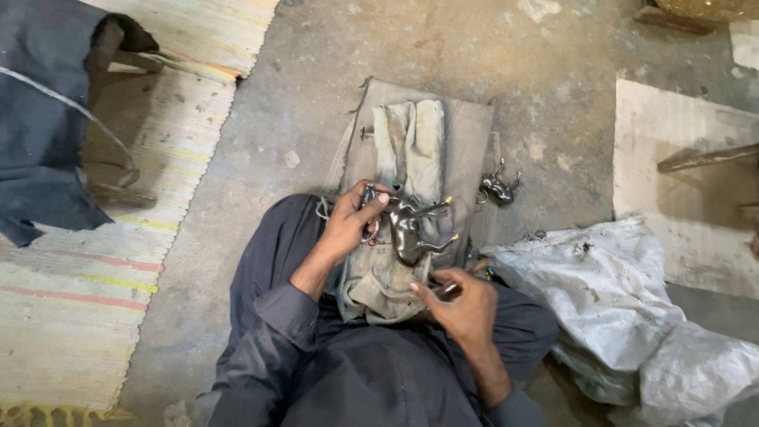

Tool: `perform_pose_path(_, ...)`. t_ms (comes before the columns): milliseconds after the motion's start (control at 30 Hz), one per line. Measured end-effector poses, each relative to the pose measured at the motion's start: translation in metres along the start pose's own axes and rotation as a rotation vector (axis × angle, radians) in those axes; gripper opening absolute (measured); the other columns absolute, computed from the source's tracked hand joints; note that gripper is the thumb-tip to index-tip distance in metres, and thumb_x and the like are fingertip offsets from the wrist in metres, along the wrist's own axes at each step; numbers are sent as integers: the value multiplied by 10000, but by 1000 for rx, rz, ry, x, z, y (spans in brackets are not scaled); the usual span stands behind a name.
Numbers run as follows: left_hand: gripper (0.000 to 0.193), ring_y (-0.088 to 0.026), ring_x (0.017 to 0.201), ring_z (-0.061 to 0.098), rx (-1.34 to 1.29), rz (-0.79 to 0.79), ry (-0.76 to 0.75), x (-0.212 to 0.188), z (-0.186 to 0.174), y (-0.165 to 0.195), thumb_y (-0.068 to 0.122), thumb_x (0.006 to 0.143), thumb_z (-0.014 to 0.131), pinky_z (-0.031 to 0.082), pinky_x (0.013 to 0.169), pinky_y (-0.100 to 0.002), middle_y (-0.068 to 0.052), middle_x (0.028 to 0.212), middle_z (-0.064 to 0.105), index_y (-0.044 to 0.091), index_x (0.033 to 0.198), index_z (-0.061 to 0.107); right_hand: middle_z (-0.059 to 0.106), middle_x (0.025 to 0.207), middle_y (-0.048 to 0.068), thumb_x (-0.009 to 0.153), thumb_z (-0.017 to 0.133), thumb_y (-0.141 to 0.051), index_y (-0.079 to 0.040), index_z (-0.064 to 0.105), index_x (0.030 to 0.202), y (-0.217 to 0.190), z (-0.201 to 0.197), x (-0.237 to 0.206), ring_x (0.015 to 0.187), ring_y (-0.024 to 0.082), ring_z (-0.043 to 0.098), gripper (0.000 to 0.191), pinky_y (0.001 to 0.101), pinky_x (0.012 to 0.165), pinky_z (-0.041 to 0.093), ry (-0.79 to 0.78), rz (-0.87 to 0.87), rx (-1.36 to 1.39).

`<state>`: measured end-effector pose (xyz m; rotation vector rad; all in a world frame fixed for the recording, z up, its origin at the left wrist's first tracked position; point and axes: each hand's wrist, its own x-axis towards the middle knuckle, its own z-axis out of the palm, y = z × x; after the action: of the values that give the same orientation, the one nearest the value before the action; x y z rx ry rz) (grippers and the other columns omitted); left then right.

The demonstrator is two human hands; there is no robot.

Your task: The person sits on the floor with a cloth pad on their lap and polishes small silver metal animal figurines by hand, holding each figure steady while rubbing its surface with a small handheld tool, turning the figures over to work different sides and setting finished ones aside.

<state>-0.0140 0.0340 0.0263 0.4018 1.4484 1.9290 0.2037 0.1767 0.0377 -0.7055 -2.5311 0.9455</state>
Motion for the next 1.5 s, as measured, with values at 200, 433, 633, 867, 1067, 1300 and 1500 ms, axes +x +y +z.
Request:
perform_pose_path(200,220,-41,572,456,-31,-37,-13,-7,-7,0,196,1018,633,403,496,-238,40,751,531,31,1162,613,719,698,35,896,785,-248,-20,808,965,43,-7,5,555,98,586,240,256,486,432,-23,296,376)
perform_pose_path(433,202,-45,573,460,-101,-11,-57,-7,-14,-4,174,1025,627,379,514,-231,36,765,543,18,1153,633,765,906,102,804,860,-222,-1,761,1101,70,-41,29,701,143,682,384,278,612,520,-91,182,-105)
perform_pose_path(633,206,-33,580,448,-76,-22,-93,-2,-5,-8,180,1027,611,376,508,-230,52,808,549,38,1176,617,754,1009,118,998,713,-77,22,670,1180,36,-36,22,923,120,754,212,216,811,577,330,163,547)
perform_pose_path(867,202,-35,570,446,-66,1,-114,1,9,-14,179,1037,607,382,491,-239,38,767,505,31,1174,615,786,968,128,988,718,-16,52,699,1126,-16,5,33,838,104,716,155,203,712,508,270,48,485)
perform_pose_path(1067,207,-28,605,460,-49,76,-91,-6,3,-17,172,1051,604,387,541,-231,44,801,542,26,1198,614,769,987,131,1006,654,1,66,650,1111,-36,22,46,918,137,764,123,197,709,546,249,17,550)
perform_pose_path(1300,222,-29,596,465,-48,72,-96,-7,2,-21,176,1042,612,394,530,-229,36,793,539,21,1202,624,759,994,144,1004,648,1,69,637,1089,-39,27,44,916,163,777,109,207,675,548,265,52,550)
perform_pose_path(1500,215,-29,599,470,-58,64,-92,-8,-1,-22,171,1039,613,404,535,-228,37,814,551,25,1196,616,755,982,139,1005,658,5,62,641,1075,-39,28,46,920,168,778,92,213,701,554,214,34,534)
